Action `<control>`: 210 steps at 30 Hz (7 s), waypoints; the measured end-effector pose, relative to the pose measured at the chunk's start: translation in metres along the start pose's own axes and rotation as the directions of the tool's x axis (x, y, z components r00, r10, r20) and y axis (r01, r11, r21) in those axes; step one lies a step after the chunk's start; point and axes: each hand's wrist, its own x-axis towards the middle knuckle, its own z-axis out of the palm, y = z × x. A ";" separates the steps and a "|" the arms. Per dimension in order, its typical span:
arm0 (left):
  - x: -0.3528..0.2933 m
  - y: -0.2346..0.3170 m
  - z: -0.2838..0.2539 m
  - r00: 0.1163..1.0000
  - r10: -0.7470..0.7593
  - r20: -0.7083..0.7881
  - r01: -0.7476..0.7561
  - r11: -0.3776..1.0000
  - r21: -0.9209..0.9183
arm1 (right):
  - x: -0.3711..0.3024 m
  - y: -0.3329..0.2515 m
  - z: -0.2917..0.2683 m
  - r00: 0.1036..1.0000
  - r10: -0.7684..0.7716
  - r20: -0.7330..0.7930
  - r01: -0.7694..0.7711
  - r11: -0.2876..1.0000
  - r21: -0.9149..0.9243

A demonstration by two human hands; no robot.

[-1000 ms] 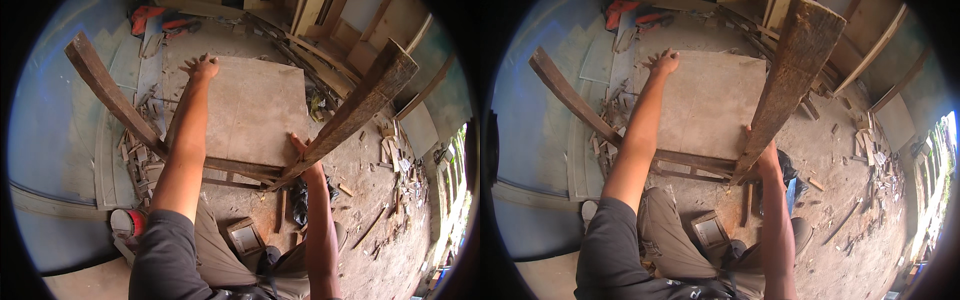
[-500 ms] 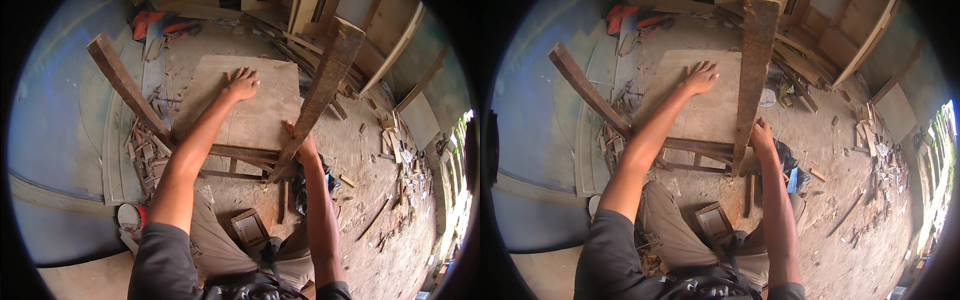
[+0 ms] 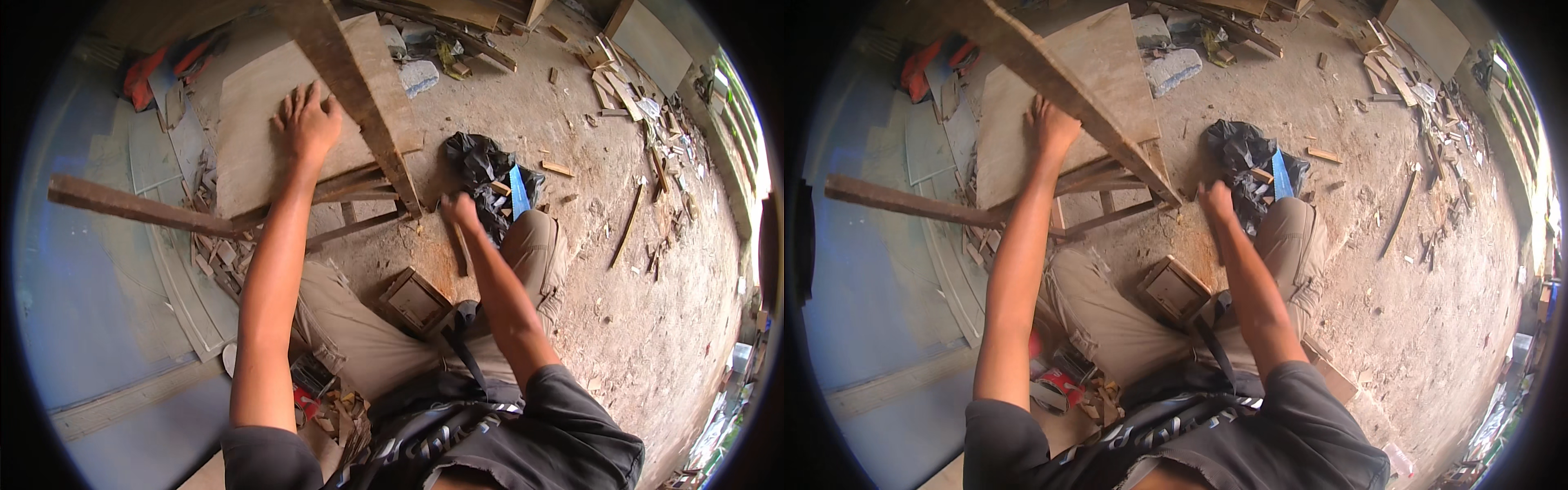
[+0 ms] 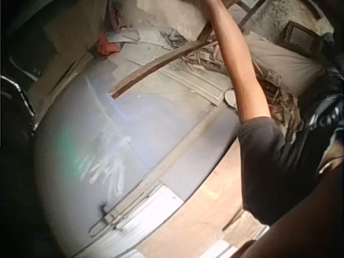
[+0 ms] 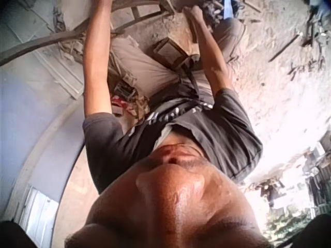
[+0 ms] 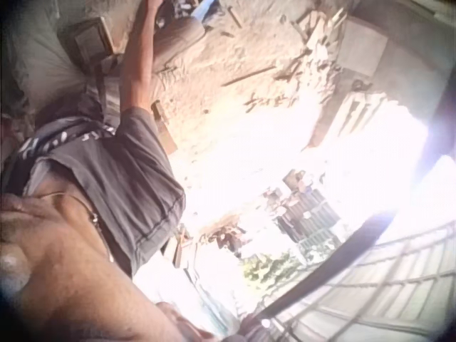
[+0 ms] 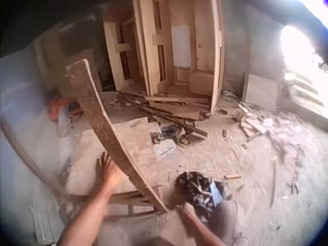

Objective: The person assembles a wooden chair frame by hammering nails into joints and attaching a flat wooden board to the seat. The person uses a hammer and nails to secure the pieces together in a cluttered workshop.

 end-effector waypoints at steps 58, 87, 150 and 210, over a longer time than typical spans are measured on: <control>0.011 -0.003 -0.065 0.847 -0.448 0.288 0.441 0.893 0.091 | -0.023 -0.366 -0.251 0.838 0.046 0.543 0.152 0.937 -0.314; 0.030 -0.027 -0.068 0.760 -0.625 0.179 0.647 0.697 -0.311 | 0.137 -0.446 -0.042 0.645 -0.620 0.446 0.724 0.683 -0.098; 0.091 0.019 -0.063 0.698 -0.306 0.647 0.247 0.952 0.183 | 0.110 -0.359 -0.141 0.863 0.379 0.333 -0.494 0.770 0.403; 0.043 -0.185 -0.092 0.413 -0.738 0.534 0.895 0.437 -0.089 | 0.101 -0.367 -0.152 0.955 0.133 0.265 -0.132 0.991 -0.023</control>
